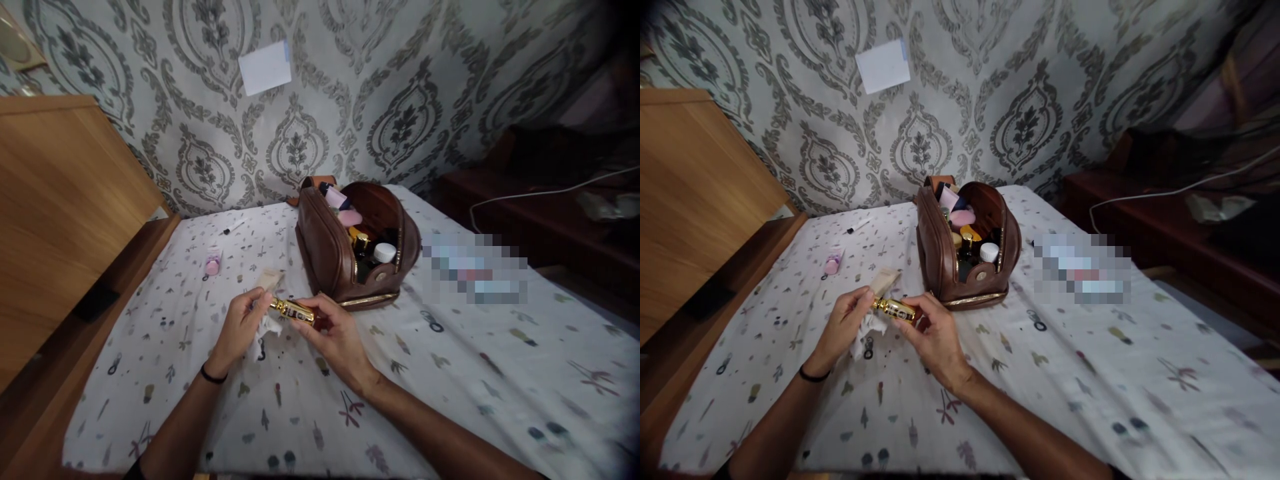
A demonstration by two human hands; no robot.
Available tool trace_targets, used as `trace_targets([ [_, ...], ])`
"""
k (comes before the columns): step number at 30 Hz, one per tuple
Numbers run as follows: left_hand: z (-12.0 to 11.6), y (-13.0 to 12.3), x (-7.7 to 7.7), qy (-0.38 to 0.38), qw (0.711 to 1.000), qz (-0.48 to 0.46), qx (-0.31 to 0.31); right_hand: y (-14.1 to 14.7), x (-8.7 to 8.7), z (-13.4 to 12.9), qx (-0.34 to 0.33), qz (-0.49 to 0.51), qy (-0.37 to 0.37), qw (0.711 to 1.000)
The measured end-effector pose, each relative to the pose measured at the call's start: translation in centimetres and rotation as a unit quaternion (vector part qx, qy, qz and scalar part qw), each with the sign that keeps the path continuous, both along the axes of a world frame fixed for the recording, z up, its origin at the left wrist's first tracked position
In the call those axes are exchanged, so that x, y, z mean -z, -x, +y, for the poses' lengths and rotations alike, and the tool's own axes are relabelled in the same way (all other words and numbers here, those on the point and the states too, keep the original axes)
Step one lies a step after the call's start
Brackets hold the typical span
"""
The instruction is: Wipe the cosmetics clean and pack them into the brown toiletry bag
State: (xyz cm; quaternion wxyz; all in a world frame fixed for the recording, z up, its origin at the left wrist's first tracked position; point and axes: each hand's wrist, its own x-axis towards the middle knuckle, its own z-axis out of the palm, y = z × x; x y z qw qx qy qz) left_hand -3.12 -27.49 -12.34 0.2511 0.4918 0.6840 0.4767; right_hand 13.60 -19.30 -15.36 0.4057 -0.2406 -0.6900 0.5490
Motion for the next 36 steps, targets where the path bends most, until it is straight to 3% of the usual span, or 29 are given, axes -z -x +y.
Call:
trace_targets([
  [12, 0.0, -0.3, 0.1, 0.003, 1.000, -0.017, -0.021, 0.0, -0.1, 0.0, 0.009, -0.004, -0.004, 1.000],
  [19, -0.5, -0.3, -1.9, -0.009, 0.998, -0.034, 0.047, 0.1, -0.5, 0.2, -0.058, 0.002, 0.130, 0.990],
  [22, -0.5, -0.3, -1.7, -0.011, 0.998, -0.048, 0.041, 0.2, -0.5, 0.2, -0.046, 0.008, 0.130, 0.990],
  [27, -0.3, 0.1, -0.8, -0.026, 0.999, 0.009, 0.017, 0.1, -0.5, 0.1, -0.048, 0.003, 0.132, 0.990],
  [32, -0.4, 0.2, -1.5, -0.029, 0.998, 0.020, 0.061, 0.1, -0.5, 0.4, -0.114, -0.011, 0.194, 0.974],
  [36, -0.5, 0.1, -1.7, -0.029, 0.998, 0.015, 0.047, 0.3, -0.4, 0.5, -0.119, 0.002, 0.212, 0.970],
])
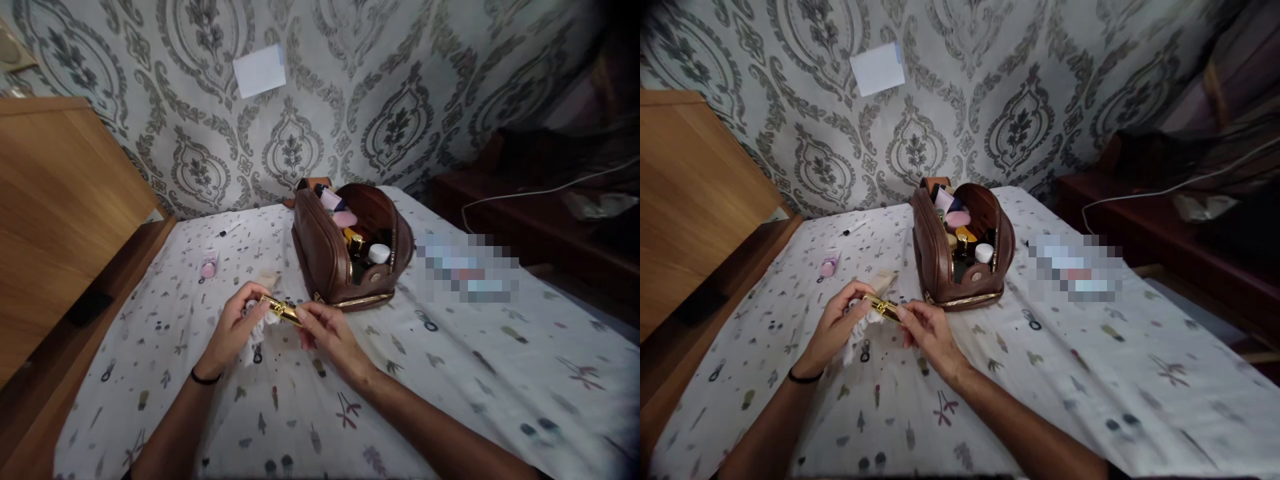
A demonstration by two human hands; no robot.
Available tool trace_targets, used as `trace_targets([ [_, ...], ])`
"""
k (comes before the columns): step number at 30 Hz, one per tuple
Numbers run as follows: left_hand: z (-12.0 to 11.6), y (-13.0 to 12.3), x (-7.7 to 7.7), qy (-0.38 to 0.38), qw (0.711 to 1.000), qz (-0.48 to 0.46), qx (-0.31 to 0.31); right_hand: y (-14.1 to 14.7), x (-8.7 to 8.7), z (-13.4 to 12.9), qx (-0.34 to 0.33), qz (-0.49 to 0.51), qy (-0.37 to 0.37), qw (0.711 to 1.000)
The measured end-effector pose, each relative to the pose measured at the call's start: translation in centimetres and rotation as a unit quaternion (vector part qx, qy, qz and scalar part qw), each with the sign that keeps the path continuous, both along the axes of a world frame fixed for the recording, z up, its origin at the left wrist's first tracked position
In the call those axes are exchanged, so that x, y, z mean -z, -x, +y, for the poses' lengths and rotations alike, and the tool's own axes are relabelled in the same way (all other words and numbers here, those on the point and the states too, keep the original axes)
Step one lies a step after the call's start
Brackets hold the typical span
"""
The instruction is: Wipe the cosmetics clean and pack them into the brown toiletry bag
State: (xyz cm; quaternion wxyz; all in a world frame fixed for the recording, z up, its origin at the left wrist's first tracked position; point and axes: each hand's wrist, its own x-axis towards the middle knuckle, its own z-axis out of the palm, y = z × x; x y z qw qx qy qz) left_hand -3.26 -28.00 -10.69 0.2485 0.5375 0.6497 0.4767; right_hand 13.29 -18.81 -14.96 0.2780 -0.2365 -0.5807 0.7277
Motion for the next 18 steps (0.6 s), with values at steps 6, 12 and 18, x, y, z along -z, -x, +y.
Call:
trace_targets([
  [6, -0.1, 0.0, 0.5, -0.016, 1.000, 0.008, 0.004, 0.0, 0.1, -0.3, -0.056, 0.011, 0.123, 0.991],
  [12, 0.1, -0.9, 0.9, -0.040, 0.998, -0.045, -0.029, 0.3, 0.2, -0.7, -0.097, 0.055, 0.206, 0.972],
  [18, 0.2, -1.7, 1.8, -0.039, 0.992, -0.115, -0.034, 0.4, -0.1, -0.8, -0.107, 0.082, 0.213, 0.968],
])
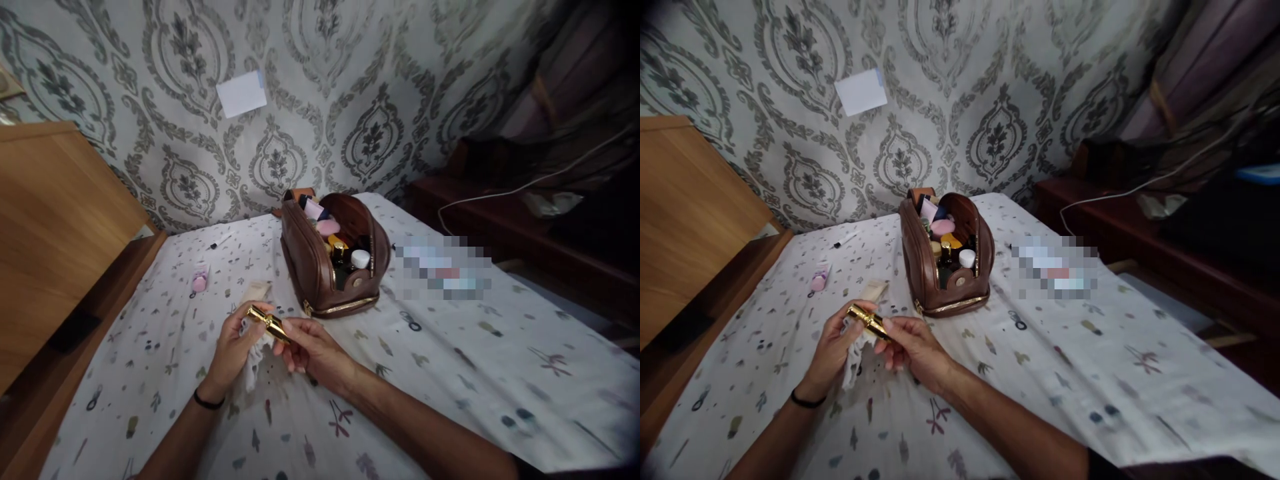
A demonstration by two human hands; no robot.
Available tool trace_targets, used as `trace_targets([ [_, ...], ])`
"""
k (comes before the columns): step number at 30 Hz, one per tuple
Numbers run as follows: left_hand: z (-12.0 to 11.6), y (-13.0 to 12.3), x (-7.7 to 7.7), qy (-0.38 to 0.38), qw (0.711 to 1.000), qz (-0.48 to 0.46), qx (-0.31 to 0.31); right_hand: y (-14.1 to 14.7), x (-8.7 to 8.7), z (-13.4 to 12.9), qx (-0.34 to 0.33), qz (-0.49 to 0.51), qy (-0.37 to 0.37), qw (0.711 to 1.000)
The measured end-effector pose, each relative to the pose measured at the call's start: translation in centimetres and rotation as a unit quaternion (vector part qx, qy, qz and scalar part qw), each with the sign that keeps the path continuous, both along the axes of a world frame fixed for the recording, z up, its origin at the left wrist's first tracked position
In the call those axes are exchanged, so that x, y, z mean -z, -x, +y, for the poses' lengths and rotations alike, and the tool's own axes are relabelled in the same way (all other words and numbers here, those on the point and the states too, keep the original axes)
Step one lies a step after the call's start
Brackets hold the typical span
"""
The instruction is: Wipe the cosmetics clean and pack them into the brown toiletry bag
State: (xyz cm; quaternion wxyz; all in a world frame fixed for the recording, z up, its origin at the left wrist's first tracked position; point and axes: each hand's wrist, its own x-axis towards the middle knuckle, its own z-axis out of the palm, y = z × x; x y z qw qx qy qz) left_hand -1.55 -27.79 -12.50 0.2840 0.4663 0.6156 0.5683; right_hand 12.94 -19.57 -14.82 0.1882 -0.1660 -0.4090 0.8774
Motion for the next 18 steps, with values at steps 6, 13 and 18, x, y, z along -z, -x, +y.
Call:
trace_targets([
  [6, 0.23, -0.19, -0.43, 0.001, 0.998, -0.062, -0.005, -0.15, 0.14, -0.01, -0.027, -0.004, 0.050, 0.998],
  [13, -0.02, -0.34, -0.36, 0.016, 0.994, -0.096, -0.040, 0.03, 0.39, -0.11, -0.014, 0.002, 0.038, 0.999],
  [18, 0.01, -0.41, -0.12, 0.007, 0.993, -0.110, -0.044, 0.11, 0.33, -0.06, 0.052, 0.025, -0.036, 0.998],
])
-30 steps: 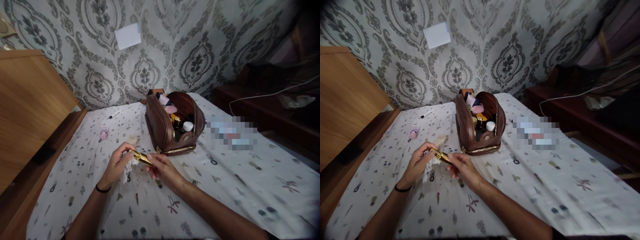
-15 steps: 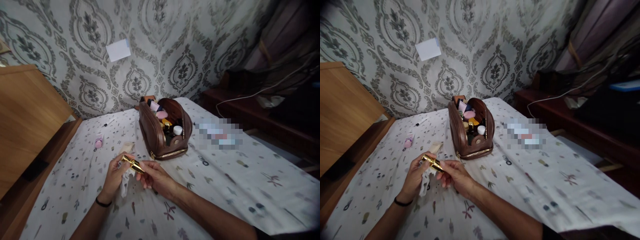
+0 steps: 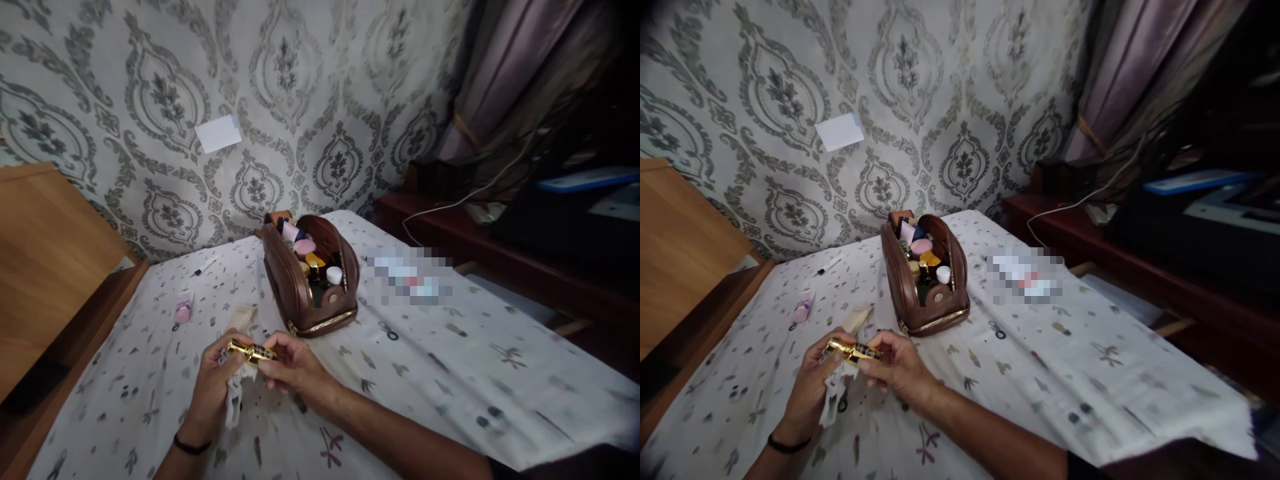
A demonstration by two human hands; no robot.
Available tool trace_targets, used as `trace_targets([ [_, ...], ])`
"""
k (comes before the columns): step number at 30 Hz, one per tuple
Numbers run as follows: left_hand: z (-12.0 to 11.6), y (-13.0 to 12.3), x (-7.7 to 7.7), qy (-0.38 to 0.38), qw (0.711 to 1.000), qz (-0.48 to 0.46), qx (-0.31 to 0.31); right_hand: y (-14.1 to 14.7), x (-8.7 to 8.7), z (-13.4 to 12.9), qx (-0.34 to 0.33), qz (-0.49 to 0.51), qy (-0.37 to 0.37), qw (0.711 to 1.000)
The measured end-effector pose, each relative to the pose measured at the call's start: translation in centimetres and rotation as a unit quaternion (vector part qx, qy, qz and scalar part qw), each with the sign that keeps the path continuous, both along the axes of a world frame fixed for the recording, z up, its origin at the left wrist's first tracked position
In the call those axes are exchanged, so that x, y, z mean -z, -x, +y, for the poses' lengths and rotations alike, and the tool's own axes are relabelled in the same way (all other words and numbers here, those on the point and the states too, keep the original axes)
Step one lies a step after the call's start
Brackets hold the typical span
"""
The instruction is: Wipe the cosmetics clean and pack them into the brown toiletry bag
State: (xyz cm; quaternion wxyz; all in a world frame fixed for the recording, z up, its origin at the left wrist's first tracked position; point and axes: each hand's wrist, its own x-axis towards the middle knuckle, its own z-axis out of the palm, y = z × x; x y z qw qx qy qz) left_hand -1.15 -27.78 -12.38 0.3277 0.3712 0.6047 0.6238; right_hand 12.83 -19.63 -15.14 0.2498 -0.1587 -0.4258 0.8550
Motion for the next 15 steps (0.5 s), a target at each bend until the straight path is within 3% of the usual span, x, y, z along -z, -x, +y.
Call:
trace_targets([
  [3, 0.1, 0.2, 0.2, 0.000, 1.000, -0.015, -0.011, 0.1, 0.2, 0.0, 0.006, 0.005, -0.012, 1.000],
  [10, 0.2, 0.8, 0.8, 0.021, 0.999, -0.050, -0.008, 0.3, 1.2, -0.3, -0.089, -0.003, 0.060, 0.994],
  [15, 0.0, 0.4, 1.1, 0.022, 1.000, -0.015, -0.003, 0.7, 1.5, -0.5, -0.070, 0.010, 0.044, 0.997],
])
